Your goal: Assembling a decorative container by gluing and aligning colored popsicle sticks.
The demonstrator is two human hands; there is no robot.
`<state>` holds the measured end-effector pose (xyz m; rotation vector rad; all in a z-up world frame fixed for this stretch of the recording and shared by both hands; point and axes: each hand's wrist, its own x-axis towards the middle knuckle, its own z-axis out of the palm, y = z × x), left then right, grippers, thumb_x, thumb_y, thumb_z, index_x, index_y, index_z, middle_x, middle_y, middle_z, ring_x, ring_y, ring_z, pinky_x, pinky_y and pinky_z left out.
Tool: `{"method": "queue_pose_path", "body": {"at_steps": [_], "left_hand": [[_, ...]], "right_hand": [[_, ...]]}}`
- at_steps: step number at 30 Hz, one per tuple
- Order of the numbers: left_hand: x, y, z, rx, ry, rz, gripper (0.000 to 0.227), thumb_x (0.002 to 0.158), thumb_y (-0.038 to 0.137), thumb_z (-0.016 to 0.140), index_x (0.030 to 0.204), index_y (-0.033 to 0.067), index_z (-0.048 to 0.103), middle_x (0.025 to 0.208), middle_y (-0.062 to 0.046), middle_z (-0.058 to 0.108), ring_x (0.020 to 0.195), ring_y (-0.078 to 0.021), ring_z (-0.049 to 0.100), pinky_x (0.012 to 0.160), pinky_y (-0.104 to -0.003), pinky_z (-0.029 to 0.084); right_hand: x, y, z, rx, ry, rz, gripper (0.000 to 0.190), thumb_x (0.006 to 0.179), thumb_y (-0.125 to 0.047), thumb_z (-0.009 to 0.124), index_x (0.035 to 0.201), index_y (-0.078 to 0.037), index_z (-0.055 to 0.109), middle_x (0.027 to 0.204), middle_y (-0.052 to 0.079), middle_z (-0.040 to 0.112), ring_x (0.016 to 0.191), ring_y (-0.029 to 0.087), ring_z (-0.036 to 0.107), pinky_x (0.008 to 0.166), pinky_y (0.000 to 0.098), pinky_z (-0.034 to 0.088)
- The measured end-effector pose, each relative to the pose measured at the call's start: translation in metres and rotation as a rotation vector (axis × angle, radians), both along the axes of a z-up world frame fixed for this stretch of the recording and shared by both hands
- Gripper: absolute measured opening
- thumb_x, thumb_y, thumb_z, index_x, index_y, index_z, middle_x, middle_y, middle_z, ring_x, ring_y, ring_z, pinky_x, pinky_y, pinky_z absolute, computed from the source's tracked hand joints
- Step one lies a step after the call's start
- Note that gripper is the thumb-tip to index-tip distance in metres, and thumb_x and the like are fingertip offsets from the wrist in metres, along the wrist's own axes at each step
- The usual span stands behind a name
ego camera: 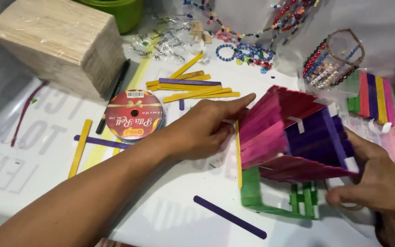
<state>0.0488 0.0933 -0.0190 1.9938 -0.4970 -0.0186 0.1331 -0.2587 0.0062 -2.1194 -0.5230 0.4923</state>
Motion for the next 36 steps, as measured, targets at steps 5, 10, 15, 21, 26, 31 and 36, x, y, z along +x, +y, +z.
{"method": "queue_pose_path", "body": {"at_steps": [5,10,15,21,26,31,36], "left_hand": [[0.019,0.007,-0.021,0.073,-0.287,0.140,0.058,0.082,-0.008,0.056,0.138,0.0062,0.061,0.115,-0.009,0.080,0.110,-0.0241,0.077,0.093,-0.036,0.057],[0.028,0.008,-0.018,0.081,-0.287,0.096,0.052,0.084,-0.007,0.062,0.132,0.0114,0.067,0.102,-0.004,0.083,0.097,-0.0165,0.081,0.086,-0.031,0.059],[0.029,0.006,-0.018,0.050,-0.262,0.089,0.050,0.085,-0.004,0.072,0.130,0.0174,0.069,0.097,0.000,0.084,0.091,-0.0113,0.082,0.083,-0.028,0.062],[0.029,0.006,-0.018,0.007,-0.093,0.104,0.044,0.085,0.005,0.078,0.128,0.0131,0.071,0.097,-0.002,0.084,0.090,-0.0105,0.080,0.083,-0.027,0.060],[0.030,0.011,-0.015,0.043,-0.091,0.126,0.016,0.085,0.006,0.075,0.094,0.0172,0.081,0.083,0.004,0.081,0.078,-0.0105,0.073,0.069,-0.028,0.053],[0.026,0.011,-0.009,-0.001,-0.073,0.116,0.009,0.087,0.011,0.077,0.093,0.0152,0.081,0.079,0.002,0.080,0.073,-0.0079,0.072,0.065,-0.026,0.052],[0.025,0.013,-0.007,-0.002,-0.032,0.116,0.013,0.088,0.009,0.076,0.097,0.0166,0.081,0.085,0.003,0.082,0.078,-0.0077,0.074,0.068,-0.025,0.052]], "right_hand": [[-0.008,0.010,-0.002,-0.237,0.051,-0.317,0.110,0.028,0.016,0.095,0.133,0.000,0.069,0.102,0.026,0.082,0.089,0.038,0.077,0.079,0.0487,0.062],[-0.006,0.010,-0.004,-0.199,0.057,-0.315,0.107,0.031,0.016,0.092,0.135,0.002,0.067,0.106,0.027,0.079,0.093,0.041,0.076,0.083,0.0507,0.061],[0.002,-0.009,-0.027,-0.091,0.077,-0.335,0.082,0.036,0.022,0.091,0.116,0.012,0.072,0.092,0.033,0.079,0.085,0.043,0.074,0.080,0.0517,0.059],[-0.027,0.040,0.013,-0.154,0.181,-0.560,0.094,0.050,0.038,0.077,0.137,0.008,0.057,0.112,0.036,0.070,0.097,0.049,0.067,0.091,0.0604,0.056],[-0.008,0.004,-0.013,-0.139,0.042,-0.377,0.090,0.037,0.027,0.088,0.123,0.013,0.065,0.098,0.034,0.074,0.086,0.045,0.070,0.075,0.0550,0.058],[-0.025,0.031,0.007,-0.125,0.116,-0.498,0.092,0.043,0.031,0.081,0.130,0.008,0.062,0.105,0.034,0.070,0.093,0.048,0.068,0.080,0.0581,0.055],[-0.018,0.022,0.015,-0.083,0.113,-0.364,0.091,0.042,0.032,0.080,0.128,0.008,0.066,0.088,0.033,0.071,0.078,0.048,0.070,0.071,0.0550,0.055]]}}
